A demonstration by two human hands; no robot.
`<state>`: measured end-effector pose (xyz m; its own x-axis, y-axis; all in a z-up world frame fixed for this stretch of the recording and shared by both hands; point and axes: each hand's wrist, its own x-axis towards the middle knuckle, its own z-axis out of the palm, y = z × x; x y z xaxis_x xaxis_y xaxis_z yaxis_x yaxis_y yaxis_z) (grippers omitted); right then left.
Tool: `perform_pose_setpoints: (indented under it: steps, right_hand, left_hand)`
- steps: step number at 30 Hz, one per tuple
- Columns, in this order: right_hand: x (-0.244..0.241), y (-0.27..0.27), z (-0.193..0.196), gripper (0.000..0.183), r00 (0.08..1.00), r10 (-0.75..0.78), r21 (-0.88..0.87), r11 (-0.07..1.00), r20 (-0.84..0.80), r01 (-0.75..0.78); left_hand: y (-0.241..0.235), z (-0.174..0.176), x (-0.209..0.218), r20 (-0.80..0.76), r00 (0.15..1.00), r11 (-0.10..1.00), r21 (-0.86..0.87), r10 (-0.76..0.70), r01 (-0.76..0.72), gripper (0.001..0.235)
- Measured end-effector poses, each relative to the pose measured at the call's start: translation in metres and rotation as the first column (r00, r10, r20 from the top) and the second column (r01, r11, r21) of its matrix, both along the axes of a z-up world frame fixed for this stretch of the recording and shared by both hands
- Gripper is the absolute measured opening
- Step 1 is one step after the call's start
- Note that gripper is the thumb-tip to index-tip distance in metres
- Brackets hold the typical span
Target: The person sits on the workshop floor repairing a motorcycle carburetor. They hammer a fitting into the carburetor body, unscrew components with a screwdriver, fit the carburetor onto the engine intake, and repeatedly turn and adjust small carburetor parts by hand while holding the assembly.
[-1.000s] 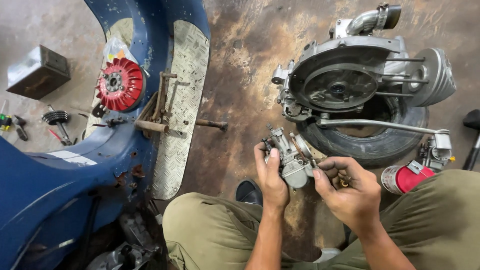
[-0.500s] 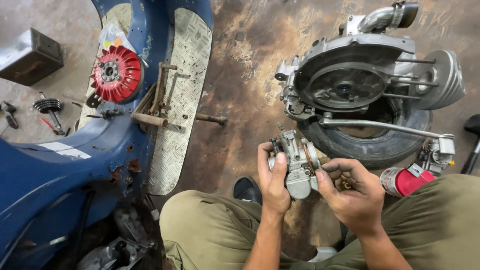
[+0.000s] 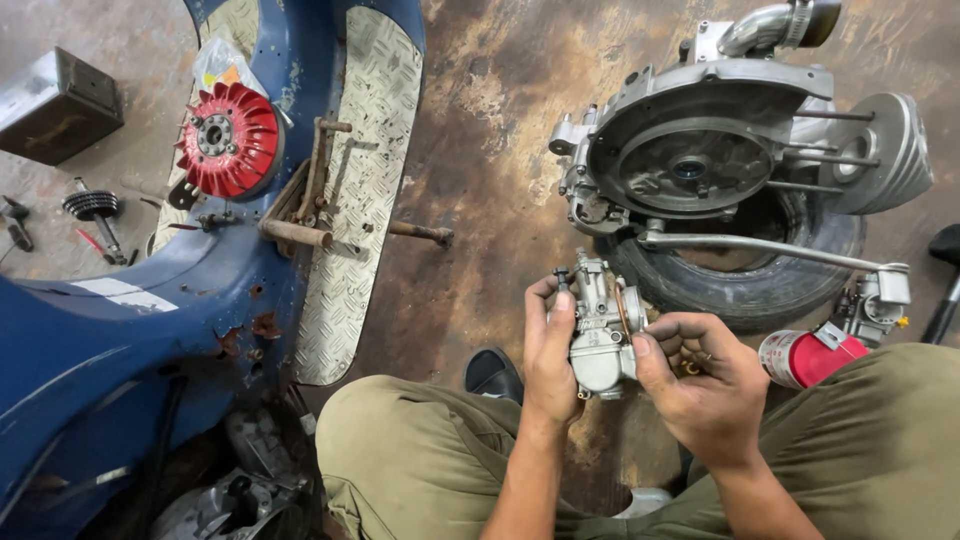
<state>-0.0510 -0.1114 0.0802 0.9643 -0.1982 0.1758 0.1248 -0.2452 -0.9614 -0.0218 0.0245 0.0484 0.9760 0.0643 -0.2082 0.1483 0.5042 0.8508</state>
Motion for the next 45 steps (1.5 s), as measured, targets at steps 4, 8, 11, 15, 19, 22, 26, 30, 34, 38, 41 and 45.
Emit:
perform_pose_setpoints:
  steps: [4, 8, 11, 15, 19, 22, 26, 30, 34, 38, 41, 45]
  right_hand:
    - [-0.001, 0.0, 0.001, 0.018, 1.0, -0.012, -0.005, 1.0, 0.009, 0.012]
    - [-0.001, 0.001, 0.003, 0.017, 1.0, -0.008, 0.004, 1.0, 0.0, 0.008]
    - [0.0, 0.0, 0.004, 0.016, 1.0, -0.013, 0.029, 0.999, -0.01, 0.013]
    - [0.004, -0.006, 0.006, 0.015, 1.0, -0.006, 0.002, 1.0, 0.028, 0.006]
    - [0.018, -0.012, 0.004, 0.013, 1.0, 0.014, 0.031, 0.999, -0.008, -0.013]
    - [0.027, -0.015, -0.018, 0.008, 0.997, -0.071, 0.093, 0.993, -0.031, 0.074]
    - [0.038, -0.016, -0.038, 0.009, 0.989, -0.055, 0.106, 0.992, -0.137, 0.07]
    - [0.041, -0.016, -0.039, 0.012, 0.978, -0.008, 0.221, 0.974, -0.21, 0.056]
    - [0.04, -0.012, -0.035, 0.011, 0.977, -0.01, 0.22, 0.974, -0.213, 0.058]
    - [0.04, -0.01, -0.04, 0.01, 0.978, 0.004, 0.29, 0.955, -0.207, 0.057]
    - [0.04, -0.009, -0.041, 0.009, 0.982, 0.007, 0.295, 0.954, -0.191, 0.05]
    - [0.04, -0.006, -0.036, 0.009, 0.983, -0.011, 0.294, 0.953, -0.181, 0.065]
  left_hand:
    - [-0.003, -0.007, 0.0, -0.042, 0.999, 0.989, -0.149, -0.01, 0.004, 0.038]
    - [-0.005, -0.006, 0.001, -0.085, 0.996, 0.976, -0.219, -0.024, 0.005, 0.037]
    - [-0.004, -0.007, 0.002, -0.09, 0.996, 0.974, -0.227, -0.017, -0.004, 0.038]
    - [-0.003, 0.001, 0.004, -0.073, 0.997, 0.963, -0.268, -0.022, 0.002, 0.041]
    - [-0.003, -0.003, 0.004, -0.087, 0.996, 0.947, -0.32, -0.01, -0.019, 0.041]
    - [-0.011, 0.011, 0.01, -0.17, 0.981, 0.954, -0.266, 0.097, -0.14, 0.042]
    - [-0.011, 0.018, 0.013, -0.096, 0.995, 0.92, -0.385, 0.036, -0.071, 0.039]
    - [-0.011, -0.002, 0.013, 0.022, 0.999, 0.872, -0.487, -0.044, 0.049, 0.041]
    - [-0.01, 0.001, 0.01, 0.058, 0.994, 0.859, -0.501, -0.088, 0.105, 0.048]
    - [-0.013, -0.009, 0.008, 0.063, 0.992, 0.856, -0.502, -0.11, 0.127, 0.052]
    - [-0.015, -0.009, 0.007, 0.017, 0.994, 0.863, -0.494, -0.112, 0.105, 0.052]
    - [-0.013, -0.009, 0.005, 0.0, 0.995, 0.864, -0.495, -0.104, 0.091, 0.048]
